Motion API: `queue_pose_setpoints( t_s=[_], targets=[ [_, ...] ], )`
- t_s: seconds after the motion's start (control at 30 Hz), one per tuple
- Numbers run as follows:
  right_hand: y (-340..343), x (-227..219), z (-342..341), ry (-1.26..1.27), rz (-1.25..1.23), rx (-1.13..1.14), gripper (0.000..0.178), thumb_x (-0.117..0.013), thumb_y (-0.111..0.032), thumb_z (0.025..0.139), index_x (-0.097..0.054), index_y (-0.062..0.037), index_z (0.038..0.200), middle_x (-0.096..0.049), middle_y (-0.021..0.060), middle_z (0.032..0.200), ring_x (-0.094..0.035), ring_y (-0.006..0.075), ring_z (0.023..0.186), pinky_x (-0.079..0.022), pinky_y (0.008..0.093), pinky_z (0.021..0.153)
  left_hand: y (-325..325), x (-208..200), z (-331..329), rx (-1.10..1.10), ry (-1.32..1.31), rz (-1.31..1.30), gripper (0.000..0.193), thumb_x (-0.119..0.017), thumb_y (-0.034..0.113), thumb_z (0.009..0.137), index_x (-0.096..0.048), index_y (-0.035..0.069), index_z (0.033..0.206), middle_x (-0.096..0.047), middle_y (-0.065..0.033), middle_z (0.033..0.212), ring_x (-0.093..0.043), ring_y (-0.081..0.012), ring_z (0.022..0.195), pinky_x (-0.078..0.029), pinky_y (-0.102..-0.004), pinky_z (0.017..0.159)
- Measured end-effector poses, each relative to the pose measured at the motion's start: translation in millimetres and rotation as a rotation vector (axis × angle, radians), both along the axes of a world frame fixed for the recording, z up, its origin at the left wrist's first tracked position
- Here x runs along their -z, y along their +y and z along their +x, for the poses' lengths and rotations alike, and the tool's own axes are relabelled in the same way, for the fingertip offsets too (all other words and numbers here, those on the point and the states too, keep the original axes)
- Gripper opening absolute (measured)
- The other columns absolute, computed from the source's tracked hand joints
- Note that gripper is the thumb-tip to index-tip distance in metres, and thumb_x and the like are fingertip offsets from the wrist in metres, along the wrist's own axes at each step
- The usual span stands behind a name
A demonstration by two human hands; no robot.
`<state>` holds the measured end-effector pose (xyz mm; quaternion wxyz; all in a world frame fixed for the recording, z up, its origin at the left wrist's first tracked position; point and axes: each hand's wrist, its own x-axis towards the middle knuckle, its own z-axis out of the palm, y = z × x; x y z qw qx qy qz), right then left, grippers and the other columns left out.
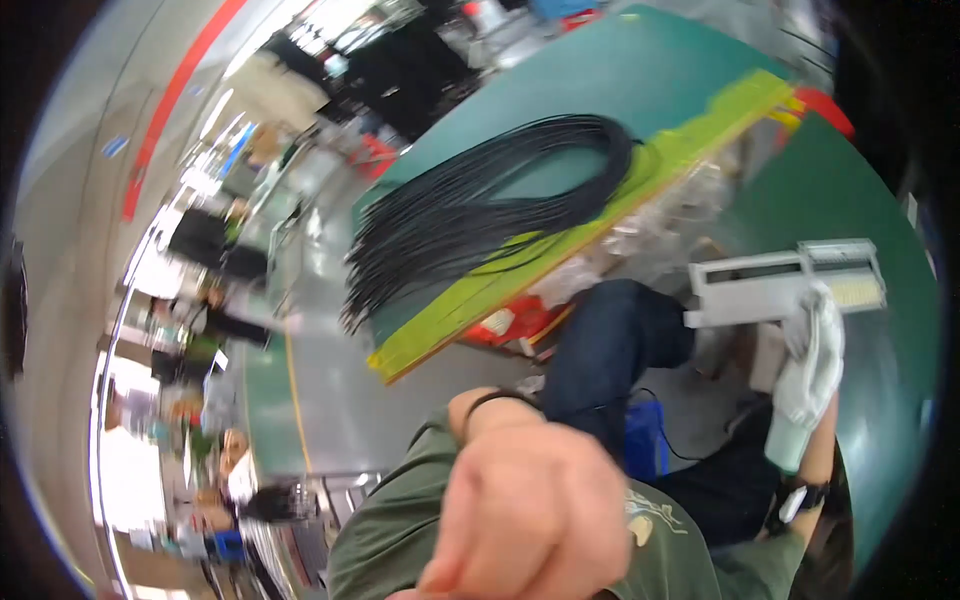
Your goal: Organizing bundles of black cables and inserting them into a metal organizing fixture on a factory workbench.
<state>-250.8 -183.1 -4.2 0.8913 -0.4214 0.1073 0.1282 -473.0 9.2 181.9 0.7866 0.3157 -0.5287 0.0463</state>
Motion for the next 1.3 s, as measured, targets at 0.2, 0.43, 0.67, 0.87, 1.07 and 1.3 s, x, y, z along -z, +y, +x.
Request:
queue_pose_setpoints(
  t_s=[0.2, 0.43, 0.67, 0.87, 1.07, 1.3],
  targets=[
    [-59, 74, 64, -0.479, 0.342, -0.638, 0.028, -0.041, -0.030, 0.108, -0.050, -0.0047, 0.099, -0.035, -0.0010, 0.045, -0.027, 0.0101, 0.028, -0.027, 0.0234, 0.026, 19, -27, -17, 0.007, 0.124, -0.049, 0.023, -0.057, 0.020, 0.100, -0.065, 0.007, 0.083, -0.063, -0.0031, 0.080, -0.059, -0.0190, 0.069, -0.045, -0.0298, 0.059],
    [-44, 50, 58, -0.484, 0.291, -0.734, 0.027, -0.042, -0.034, 0.108, -0.050, -0.0092, 0.100, -0.033, -0.0046, 0.050, -0.025, 0.0055, 0.034, -0.021, 0.0220, 0.030, 53, -51, -37, 0.252, -0.006, -0.181, 0.038, -0.050, 0.033, 0.105, -0.064, 0.007, 0.079, -0.061, -0.0044, 0.078, -0.060, -0.0188, 0.065, -0.049, -0.0268, 0.056],
    [-35, 61, 56, -0.391, 0.282, -0.564, 0.029, -0.041, -0.035, 0.108, -0.048, -0.0070, 0.102, -0.035, -0.0019, 0.046, -0.029, 0.0092, 0.029, -0.028, 0.0229, 0.025, 52, -63, -47, 0.505, -0.132, -0.097, 0.035, -0.056, 0.035, 0.102, -0.066, 0.005, 0.087, -0.065, -0.0076, 0.082, -0.064, -0.0217, 0.071, -0.051, -0.0278, 0.059],
    [-47, 76, 72, -0.496, 0.326, -0.652, 0.029, -0.041, -0.034, 0.108, -0.048, -0.0056, 0.103, -0.034, -0.0014, 0.046, -0.029, 0.0100, 0.028, -0.028, 0.0228, 0.023, 42, -42, -36, 0.547, -0.045, -0.067, 0.033, -0.060, 0.033, 0.100, -0.067, 0.001, 0.093, -0.066, -0.0092, 0.085, -0.065, -0.0226, 0.074, -0.051, -0.0294, 0.060],
    [-49, 68, 65, -0.428, 0.300, -0.613, 0.031, -0.042, -0.034, 0.107, -0.048, -0.0037, 0.101, -0.036, -0.0006, 0.048, -0.030, 0.0094, 0.029, -0.028, 0.0225, 0.025, 35, -19, -27, 0.607, 0.032, -0.027, 0.034, -0.064, 0.031, 0.098, -0.068, -0.003, 0.097, -0.067, -0.0106, 0.087, -0.066, -0.0234, 0.076, -0.052, -0.0307, 0.060],
    [-27, 64, 62, -0.458, 0.318, -0.673, 0.031, -0.042, -0.033, 0.108, -0.051, -0.0037, 0.100, -0.038, -0.0008, 0.049, -0.032, 0.0097, 0.031, -0.030, 0.0232, 0.028, 26, -23, -32, -0.037, 0.134, 0.012, 0.037, -0.067, 0.037, 0.095, -0.070, 0.000, 0.097, -0.070, -0.0113, 0.092, -0.066, -0.0241, 0.086, -0.051, -0.0331, 0.073]
  ],
)
